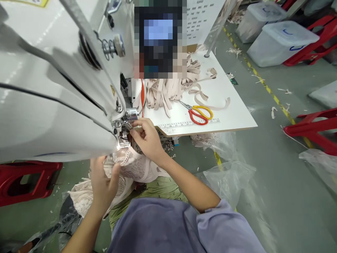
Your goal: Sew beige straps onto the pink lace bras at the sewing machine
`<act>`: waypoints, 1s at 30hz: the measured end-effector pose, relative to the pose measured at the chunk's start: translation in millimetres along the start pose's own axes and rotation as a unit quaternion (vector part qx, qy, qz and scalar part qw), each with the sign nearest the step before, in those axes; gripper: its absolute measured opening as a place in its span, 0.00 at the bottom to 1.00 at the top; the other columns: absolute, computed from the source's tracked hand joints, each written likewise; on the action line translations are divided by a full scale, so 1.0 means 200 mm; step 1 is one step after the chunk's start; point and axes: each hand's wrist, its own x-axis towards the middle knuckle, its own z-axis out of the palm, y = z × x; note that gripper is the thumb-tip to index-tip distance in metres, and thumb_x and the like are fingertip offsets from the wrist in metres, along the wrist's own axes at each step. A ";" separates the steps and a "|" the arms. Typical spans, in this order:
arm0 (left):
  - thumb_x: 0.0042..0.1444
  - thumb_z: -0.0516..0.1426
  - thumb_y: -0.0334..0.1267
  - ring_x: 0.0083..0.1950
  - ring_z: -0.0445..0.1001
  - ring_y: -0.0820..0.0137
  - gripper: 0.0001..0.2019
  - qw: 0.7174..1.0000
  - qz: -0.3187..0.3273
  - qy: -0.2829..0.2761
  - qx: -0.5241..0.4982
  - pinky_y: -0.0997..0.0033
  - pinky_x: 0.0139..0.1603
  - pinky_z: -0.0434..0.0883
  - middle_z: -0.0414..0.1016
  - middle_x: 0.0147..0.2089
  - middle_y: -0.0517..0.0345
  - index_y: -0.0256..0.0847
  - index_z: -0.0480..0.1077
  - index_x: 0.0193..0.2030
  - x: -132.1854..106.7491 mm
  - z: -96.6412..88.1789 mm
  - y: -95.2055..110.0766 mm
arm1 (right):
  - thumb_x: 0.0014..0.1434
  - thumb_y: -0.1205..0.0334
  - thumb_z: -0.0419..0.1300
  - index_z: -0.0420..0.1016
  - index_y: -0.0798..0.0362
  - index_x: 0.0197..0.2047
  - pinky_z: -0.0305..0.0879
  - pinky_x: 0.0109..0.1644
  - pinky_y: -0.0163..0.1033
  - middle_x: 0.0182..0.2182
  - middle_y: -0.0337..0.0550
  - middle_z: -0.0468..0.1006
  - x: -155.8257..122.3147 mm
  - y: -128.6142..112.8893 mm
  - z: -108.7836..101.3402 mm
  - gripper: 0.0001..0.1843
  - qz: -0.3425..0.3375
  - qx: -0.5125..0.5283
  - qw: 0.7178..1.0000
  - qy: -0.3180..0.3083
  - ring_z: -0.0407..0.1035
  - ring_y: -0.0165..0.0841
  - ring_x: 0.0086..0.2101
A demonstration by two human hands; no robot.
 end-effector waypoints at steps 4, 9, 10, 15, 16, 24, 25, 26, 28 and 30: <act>0.68 0.49 0.48 0.52 0.71 0.61 0.15 0.973 -0.161 -0.039 -0.161 0.61 0.56 0.68 0.73 0.45 0.52 0.42 0.69 0.51 0.04 0.01 -0.05 | 0.66 0.51 0.56 0.72 0.50 0.47 0.68 0.36 0.41 0.40 0.47 0.75 -0.10 0.03 -0.03 0.13 0.043 0.047 0.998 0.016 0.68 0.35 0.32; 0.65 0.53 0.53 0.43 0.71 0.61 0.17 0.950 -0.232 -0.037 -0.206 0.64 0.47 0.71 0.73 0.34 0.55 0.43 0.71 0.34 0.07 0.04 -0.10 | 0.65 0.51 0.58 0.71 0.50 0.47 0.69 0.37 0.41 0.36 0.45 0.75 -0.19 0.02 -0.06 0.13 0.094 0.054 0.993 -0.034 0.69 0.36 0.33; 0.64 0.53 0.54 0.42 0.71 0.62 0.18 0.947 -0.238 -0.030 -0.213 0.65 0.45 0.71 0.73 0.33 0.55 0.43 0.71 0.33 0.07 0.04 -0.10 | 0.65 0.51 0.58 0.71 0.50 0.47 0.69 0.39 0.41 0.36 0.45 0.75 -0.20 0.02 -0.06 0.13 0.098 0.056 0.993 -0.040 0.69 0.36 0.34; 0.64 0.53 0.52 0.37 0.69 0.66 0.19 0.945 -0.254 0.023 -0.203 0.71 0.37 0.68 0.71 0.32 0.57 0.42 0.70 0.30 0.06 0.05 -0.10 | 0.65 0.48 0.59 0.71 0.48 0.49 0.70 0.44 0.41 0.36 0.44 0.74 -0.25 0.02 -0.05 0.16 0.101 0.088 0.990 -0.054 0.71 0.39 0.41; 0.64 0.52 0.51 0.36 0.68 0.68 0.18 0.946 -0.257 0.026 -0.197 0.72 0.35 0.67 0.70 0.32 0.57 0.41 0.70 0.30 0.06 0.04 -0.09 | 0.64 0.47 0.59 0.71 0.48 0.49 0.70 0.44 0.41 0.37 0.44 0.74 -0.25 0.01 -0.05 0.16 0.103 0.096 0.988 -0.056 0.71 0.38 0.41; 0.63 0.55 0.51 0.35 0.72 0.69 0.17 0.953 -0.242 0.046 -0.178 0.74 0.32 0.68 0.73 0.33 0.56 0.39 0.72 0.35 0.08 0.00 0.00 | 0.65 0.48 0.59 0.68 0.49 0.50 0.69 0.46 0.41 0.45 0.48 0.72 -0.25 -0.04 -0.05 0.16 0.098 0.107 0.986 -0.076 0.69 0.37 0.43; 0.63 0.55 0.52 0.35 0.72 0.68 0.17 0.956 -0.234 0.050 -0.170 0.73 0.32 0.68 0.74 0.33 0.55 0.39 0.72 0.35 0.09 0.00 0.00 | 0.65 0.48 0.59 0.68 0.50 0.49 0.68 0.45 0.41 0.44 0.47 0.72 -0.24 -0.04 -0.05 0.16 0.095 0.106 0.987 -0.073 0.69 0.36 0.43; 0.63 0.55 0.53 0.36 0.73 0.67 0.18 0.958 -0.228 0.054 -0.167 0.73 0.32 0.69 0.75 0.34 0.54 0.38 0.73 0.35 0.09 -0.01 0.00 | 0.64 0.49 0.60 0.68 0.50 0.48 0.68 0.44 0.40 0.43 0.47 0.72 -0.24 -0.05 -0.05 0.16 0.093 0.103 0.988 -0.070 0.69 0.36 0.42; 0.63 0.55 0.54 0.36 0.74 0.66 0.19 0.960 -0.219 0.052 -0.168 0.72 0.33 0.70 0.76 0.34 0.53 0.38 0.74 0.36 0.09 -0.01 0.00 | 0.63 0.50 0.61 0.68 0.51 0.46 0.66 0.41 0.39 0.42 0.46 0.73 -0.24 -0.05 -0.05 0.15 0.092 0.097 0.989 -0.067 0.69 0.36 0.41; 0.63 0.55 0.55 0.37 0.75 0.66 0.20 0.961 -0.210 0.047 -0.176 0.71 0.35 0.72 0.77 0.35 0.52 0.37 0.74 0.38 0.08 -0.02 0.00 | 0.63 0.50 0.61 0.68 0.51 0.45 0.65 0.40 0.39 0.41 0.46 0.73 -0.24 -0.05 -0.05 0.14 0.097 0.093 0.989 -0.069 0.69 0.36 0.41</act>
